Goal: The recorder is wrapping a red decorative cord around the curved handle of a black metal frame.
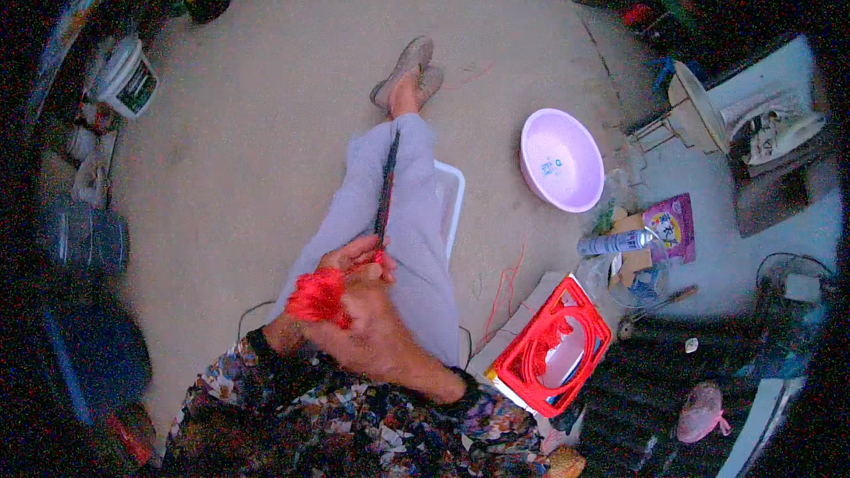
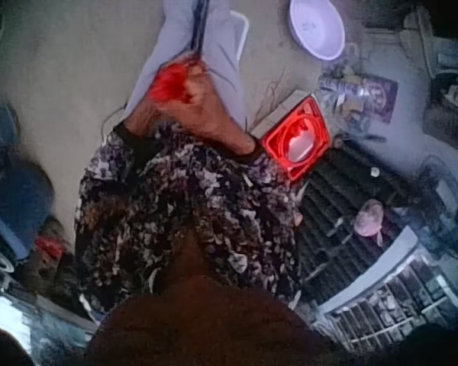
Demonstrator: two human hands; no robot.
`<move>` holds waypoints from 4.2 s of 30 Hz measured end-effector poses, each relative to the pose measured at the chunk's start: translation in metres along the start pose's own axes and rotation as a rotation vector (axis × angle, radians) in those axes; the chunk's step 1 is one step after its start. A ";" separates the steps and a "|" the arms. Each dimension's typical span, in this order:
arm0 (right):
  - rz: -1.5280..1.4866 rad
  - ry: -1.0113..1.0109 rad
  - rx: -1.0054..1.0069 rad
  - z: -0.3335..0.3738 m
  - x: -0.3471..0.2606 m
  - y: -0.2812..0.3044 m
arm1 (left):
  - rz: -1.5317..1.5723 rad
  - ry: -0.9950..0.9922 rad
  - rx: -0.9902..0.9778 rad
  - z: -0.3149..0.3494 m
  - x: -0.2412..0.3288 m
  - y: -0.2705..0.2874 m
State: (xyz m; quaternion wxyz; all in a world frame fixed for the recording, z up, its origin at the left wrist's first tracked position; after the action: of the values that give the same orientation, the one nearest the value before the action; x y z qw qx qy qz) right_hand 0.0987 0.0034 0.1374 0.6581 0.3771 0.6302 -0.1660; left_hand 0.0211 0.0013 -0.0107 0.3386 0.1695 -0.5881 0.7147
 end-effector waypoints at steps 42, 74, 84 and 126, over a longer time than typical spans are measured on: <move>-0.006 -0.259 -0.109 0.073 0.044 0.043 | -0.667 -0.385 0.245 0.011 0.056 -0.021; 0.741 -0.225 -0.134 0.015 0.106 0.054 | -0.264 -0.146 0.388 -0.018 0.061 0.005; 0.505 -0.138 -0.144 -0.032 0.153 0.041 | -0.295 -0.023 0.324 -0.027 0.028 0.026; -0.925 -0.056 0.448 0.038 0.056 0.135 | -0.148 -0.156 0.340 0.004 0.041 0.006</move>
State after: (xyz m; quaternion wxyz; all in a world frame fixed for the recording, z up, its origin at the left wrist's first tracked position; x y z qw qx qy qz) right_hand 0.2277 0.0802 0.1200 0.4353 0.1860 0.6622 -0.5808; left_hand -0.0129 0.0088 0.0118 0.3101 0.3219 -0.4693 0.7616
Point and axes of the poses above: each hand's wrist, its own z-axis away from the middle knuckle, its own y-axis out of the back of the hand, x = y × z, the point moved 3 cm from there along -z, towards the middle knuckle, and after that the axes turned 2 degrees about -x, right-handed, at the moved point
